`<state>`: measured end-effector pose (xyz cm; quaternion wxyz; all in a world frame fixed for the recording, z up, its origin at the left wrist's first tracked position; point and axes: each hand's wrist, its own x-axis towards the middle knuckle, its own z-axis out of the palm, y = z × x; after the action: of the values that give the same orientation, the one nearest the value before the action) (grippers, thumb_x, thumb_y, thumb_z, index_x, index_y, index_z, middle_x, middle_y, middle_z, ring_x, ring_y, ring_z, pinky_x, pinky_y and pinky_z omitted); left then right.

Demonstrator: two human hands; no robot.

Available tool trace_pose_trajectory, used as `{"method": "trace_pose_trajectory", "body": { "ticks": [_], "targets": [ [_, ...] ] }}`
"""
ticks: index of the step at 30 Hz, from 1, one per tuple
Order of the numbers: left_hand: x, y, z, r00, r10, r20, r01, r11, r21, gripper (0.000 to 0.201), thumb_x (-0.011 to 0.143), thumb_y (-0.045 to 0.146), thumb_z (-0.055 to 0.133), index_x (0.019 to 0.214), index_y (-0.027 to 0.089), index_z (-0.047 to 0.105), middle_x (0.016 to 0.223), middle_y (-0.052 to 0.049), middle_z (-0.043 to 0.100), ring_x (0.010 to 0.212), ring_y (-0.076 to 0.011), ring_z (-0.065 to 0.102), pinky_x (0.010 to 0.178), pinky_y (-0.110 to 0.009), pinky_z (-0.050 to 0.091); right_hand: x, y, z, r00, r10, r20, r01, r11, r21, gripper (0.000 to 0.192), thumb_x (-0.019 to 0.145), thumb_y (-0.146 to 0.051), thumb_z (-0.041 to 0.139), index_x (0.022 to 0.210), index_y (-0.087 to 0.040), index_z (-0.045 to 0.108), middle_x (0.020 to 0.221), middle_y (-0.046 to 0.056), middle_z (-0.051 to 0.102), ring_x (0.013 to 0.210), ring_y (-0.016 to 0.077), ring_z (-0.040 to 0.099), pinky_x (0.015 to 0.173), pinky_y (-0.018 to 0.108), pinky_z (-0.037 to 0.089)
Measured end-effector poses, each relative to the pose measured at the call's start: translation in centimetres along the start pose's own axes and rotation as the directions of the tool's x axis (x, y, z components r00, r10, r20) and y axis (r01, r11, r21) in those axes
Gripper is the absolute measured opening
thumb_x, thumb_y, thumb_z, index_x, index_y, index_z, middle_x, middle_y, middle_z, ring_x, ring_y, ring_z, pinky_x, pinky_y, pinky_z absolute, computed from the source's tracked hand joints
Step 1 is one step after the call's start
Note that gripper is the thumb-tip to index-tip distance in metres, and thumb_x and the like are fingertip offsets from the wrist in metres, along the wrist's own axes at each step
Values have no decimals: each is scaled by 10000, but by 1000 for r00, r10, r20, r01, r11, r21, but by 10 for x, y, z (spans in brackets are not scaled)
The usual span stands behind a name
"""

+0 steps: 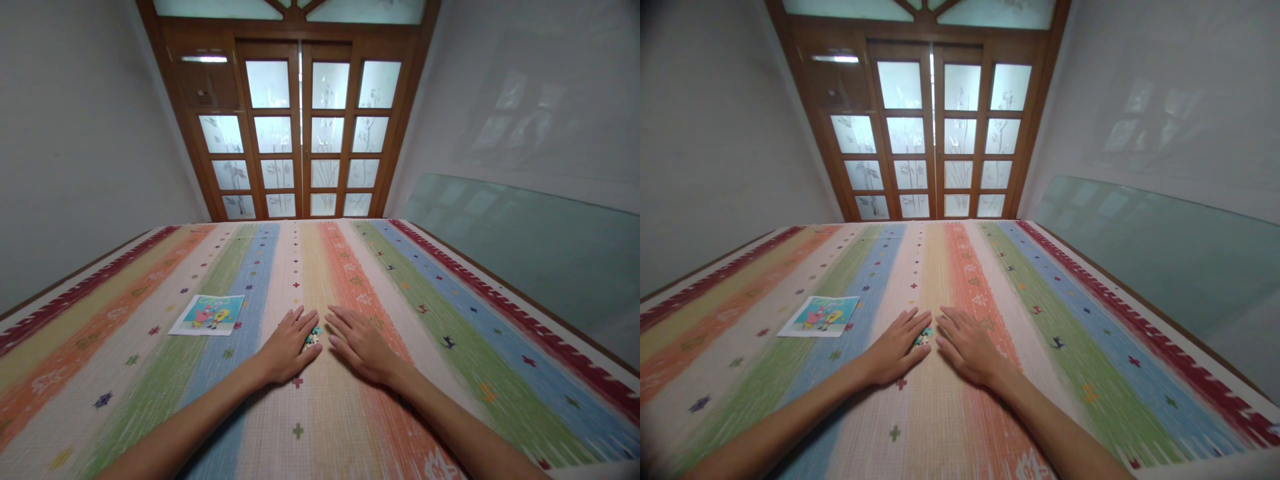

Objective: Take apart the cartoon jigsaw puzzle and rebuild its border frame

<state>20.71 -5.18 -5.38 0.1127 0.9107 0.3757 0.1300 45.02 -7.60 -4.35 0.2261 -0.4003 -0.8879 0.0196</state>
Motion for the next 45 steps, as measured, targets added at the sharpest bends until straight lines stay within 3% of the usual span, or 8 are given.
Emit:
{"method": "trace_pose_trajectory", "body": {
  "ticks": [9, 19, 23, 27, 31, 34, 39, 45],
  "targets": [
    [-10, 34, -2, 982, 168, 84, -163, 985, -59, 647, 1051, 510, 449, 1598, 185, 331, 1628, -123, 390, 1551, -346, 234, 1257, -586, 233, -1, -1, -4, 996, -2, -93, 4, 1000, 26, 420, 1076, -302, 319, 1298, -168, 650, 1402, 178, 611, 1288, 316, 555, 1093, 538, 465],
    [-15, 31, -5, 988, 145, 52, -128, 959, -252, 717, 1071, 532, 418, 1649, 223, 129, 1681, -139, 251, 1546, -326, 255, 1264, -594, 213, 0, 1, -3, 952, -86, -295, 94, 996, 11, 284, 1053, -214, 402, 1142, -176, 669, 1218, 168, 686, 1148, 302, 610, 939, 510, 536],
    [-14, 24, -9, 996, 79, 34, -59, 919, -391, 693, 1058, 492, 467, 1631, 215, 192, 1655, -163, 319, 1512, -318, 351, 1235, -572, 309, 0, 2, -2, 952, -62, -301, 81, 996, 48, 263, 1046, -206, 420, 1141, -187, 666, 1212, 156, 686, 1143, 298, 611, 951, 504, 521],
    [-12, 14, -17, 996, 24, -84, -62, 870, -489, 496, 1080, 356, 387, 1551, 205, 352, 1564, -153, 482, 1433, -278, 478, 1197, -531, 378, -1, 2, 0, 960, 8, -279, 29, 991, 129, 258, 1052, -202, 421, 1110, -179, 671, 1203, 145, 687, 1146, 280, 613, 969, 483, 503],
    [-12, -2, -27, 973, -3, -233, -95, 907, -409, 388, 1042, 253, 412, 1419, 196, 485, 1386, -151, 629, 1263, -264, 608, 1080, -503, 480, -1, 1, 2, 970, 28, -240, 14, 985, 171, 242, 1040, -191, 443, 1059, -175, 684, 1150, 132, 702, 1103, 266, 622, 948, 458, 502],
    [-16, -14, -32, 960, 64, -273, -146, 946, -289, 302, 984, 210, 470, 1265, 181, 577, 1196, -131, 690, 1106, -257, 647, 958, -465, 529, 1, 0, 4, 973, 13, -229, 27, 985, 172, 229, 1024, -176, 461, 1033, -171, 690, 1066, 118, 718, 1052, 260, 630, 930, 449, 498],
    [-27, -21, -32, 949, 115, -295, -168, 972, -161, 170, 926, 198, 519, 1036, 172, 646, 963, -88, 656, 923, -238, 615, 825, -407, 518, 1, 1, 7, 975, 23, -223, 12, 988, 152, 203, 990, -158, 494, 1020, -163, 695, 1019, 107, 735, 965, 252, 626, 880, 428, 505],
    [-33, -19, -26, 956, 114, -269, -157, 977, -144, 169, 957, 223, 512, 981, 171, 671, 866, -66, 604, 845, -219, 576, 747, -360, 480, -2, 2, 8, 981, 52, -187, -21, 987, 160, 204, 959, -135, 499, 1007, -174, 693, 931, 91, 743, 896, 248, 630, 803, 400, 503]
  ]
}}
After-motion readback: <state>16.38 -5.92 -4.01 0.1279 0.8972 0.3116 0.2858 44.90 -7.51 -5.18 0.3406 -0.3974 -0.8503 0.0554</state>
